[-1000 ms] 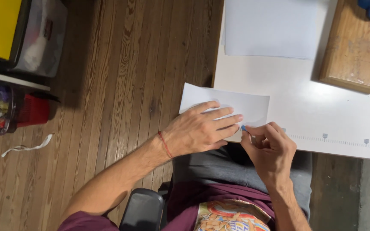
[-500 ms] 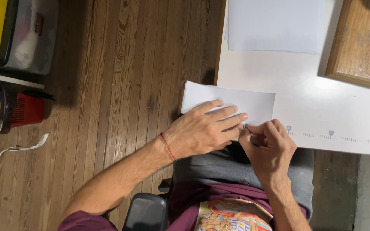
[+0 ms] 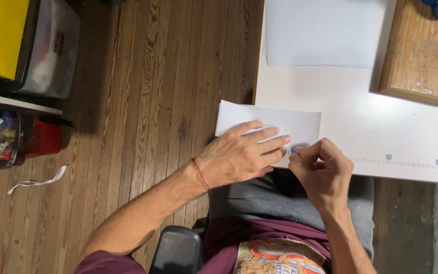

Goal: The person folds a white paper sheet, marks it with a blue marker, and uses a manual hole punch to create two holes. They then insert metal rivets into the holes and use the press to secure them.

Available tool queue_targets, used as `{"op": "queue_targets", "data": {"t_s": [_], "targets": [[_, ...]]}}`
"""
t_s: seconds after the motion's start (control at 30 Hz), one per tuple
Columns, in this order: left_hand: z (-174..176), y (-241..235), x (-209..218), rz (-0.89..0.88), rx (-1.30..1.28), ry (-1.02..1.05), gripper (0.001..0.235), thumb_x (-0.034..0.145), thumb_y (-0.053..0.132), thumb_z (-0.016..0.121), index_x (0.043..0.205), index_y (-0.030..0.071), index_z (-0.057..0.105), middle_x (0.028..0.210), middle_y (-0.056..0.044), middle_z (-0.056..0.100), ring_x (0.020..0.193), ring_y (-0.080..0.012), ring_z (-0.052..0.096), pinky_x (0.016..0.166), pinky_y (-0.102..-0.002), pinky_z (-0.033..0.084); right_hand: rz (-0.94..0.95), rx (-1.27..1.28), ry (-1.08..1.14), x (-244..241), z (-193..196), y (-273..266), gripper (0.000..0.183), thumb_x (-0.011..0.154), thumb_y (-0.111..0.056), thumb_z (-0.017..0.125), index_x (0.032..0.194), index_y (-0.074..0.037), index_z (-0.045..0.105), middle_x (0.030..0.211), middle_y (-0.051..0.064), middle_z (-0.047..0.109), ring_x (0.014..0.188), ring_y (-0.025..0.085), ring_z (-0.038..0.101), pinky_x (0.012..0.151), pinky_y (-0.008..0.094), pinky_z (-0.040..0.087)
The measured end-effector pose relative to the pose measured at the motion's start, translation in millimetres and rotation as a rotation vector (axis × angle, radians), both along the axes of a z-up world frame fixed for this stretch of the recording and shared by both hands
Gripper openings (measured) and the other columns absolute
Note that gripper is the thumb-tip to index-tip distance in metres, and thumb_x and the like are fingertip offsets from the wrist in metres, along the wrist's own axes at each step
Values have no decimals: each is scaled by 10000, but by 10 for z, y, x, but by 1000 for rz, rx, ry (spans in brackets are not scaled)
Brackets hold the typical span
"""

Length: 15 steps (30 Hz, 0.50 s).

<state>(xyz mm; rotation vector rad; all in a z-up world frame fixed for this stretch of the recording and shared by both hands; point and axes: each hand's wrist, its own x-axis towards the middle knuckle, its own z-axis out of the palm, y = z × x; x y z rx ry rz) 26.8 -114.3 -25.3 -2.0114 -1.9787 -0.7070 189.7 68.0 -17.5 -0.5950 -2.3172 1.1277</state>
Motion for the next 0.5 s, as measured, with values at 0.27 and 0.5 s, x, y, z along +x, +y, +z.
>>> {"op": "queue_targets", "data": {"t_s": [0.27, 0.5], "targets": [[-28, -8, 10, 0, -12, -11, 471, 1010, 389, 908, 1367, 137, 729, 1508, -106, 749, 1494, -291, 663, 1314, -526, 478, 40, 64, -43, 28, 3, 27, 125, 873, 84, 866, 927, -16, 815, 710, 113, 563, 586, 233, 572, 468, 389, 476], [217, -68, -25, 54, -67, 133, 454, 1018, 476, 944, 1354, 228, 765, 1581, 46, 748, 1464, -190, 675, 1262, -427, 514, 50, -447, 31, 215, 233, 417, 181, 1147, -23, 754, 1316, 40, 738, 1091, 105, 759, 724, 95, 570, 578, 210, 481]]}}
